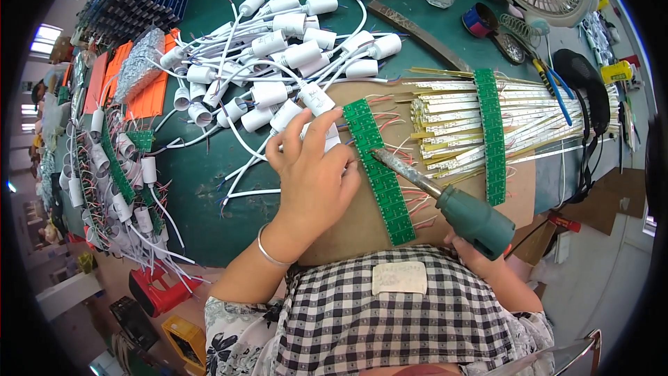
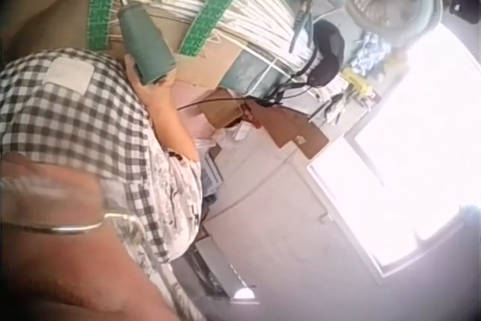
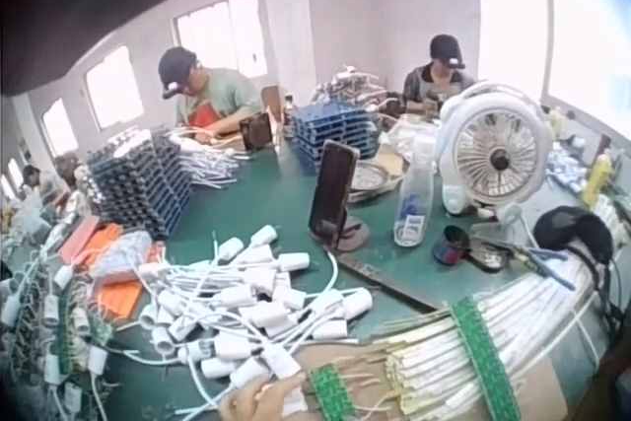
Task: The person solders wiring and bulb housings onto green circuit boards with a soldering iron and solder wire.
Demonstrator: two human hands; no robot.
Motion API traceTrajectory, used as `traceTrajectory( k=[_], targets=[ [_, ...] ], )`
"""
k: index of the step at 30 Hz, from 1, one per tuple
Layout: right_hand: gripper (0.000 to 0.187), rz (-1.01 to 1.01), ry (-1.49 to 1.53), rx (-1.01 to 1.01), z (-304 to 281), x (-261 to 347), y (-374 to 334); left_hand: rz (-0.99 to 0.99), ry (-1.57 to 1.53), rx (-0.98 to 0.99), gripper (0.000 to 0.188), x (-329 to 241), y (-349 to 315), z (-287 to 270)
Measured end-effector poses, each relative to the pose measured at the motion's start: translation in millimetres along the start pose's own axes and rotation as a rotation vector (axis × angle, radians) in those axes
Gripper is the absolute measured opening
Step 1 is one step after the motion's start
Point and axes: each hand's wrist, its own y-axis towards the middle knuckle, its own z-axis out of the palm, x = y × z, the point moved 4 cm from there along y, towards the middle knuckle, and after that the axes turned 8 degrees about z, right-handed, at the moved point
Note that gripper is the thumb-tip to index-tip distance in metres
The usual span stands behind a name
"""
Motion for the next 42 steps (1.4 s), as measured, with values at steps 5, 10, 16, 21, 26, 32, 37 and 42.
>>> traceTrajectory(
  k=[5,10,16,21,26,32,37,42],
  targets=[
    [0.028,-0.216,-0.28,0.054,3,6,4,-0.004,0.013,0.021,0.007,2,4,3],
    [0.03,-0.249,-0.338,0.083,4,13,7,0.001,0.011,0.021,0.007,1,4,7],
    [0.031,-0.2,-0.261,0.082,5,14,8,-0.01,-0.01,0.007,0.008,4,2,9],
    [0.029,-0.22,-0.283,0.075,6,17,9,-0.017,-0.026,-0.003,0.008,5,1,11],
    [0.026,-0.165,-0.238,0.104,1,10,8,0.006,-0.028,-0.023,0.008,4,1,11],
    [0.038,-0.056,0.081,0.041,-1,8,1,0.017,-0.032,-0.03,0.007,3,0,12],
    [0.04,-0.099,-0.034,0.077,2,5,1,0.024,-0.019,-0.031,0.007,4,-1,12],
    [0.019,-0.015,0.051,-0.07,2,7,3,0.041,-0.027,-0.041,0.008,4,0,11]
  ],
)
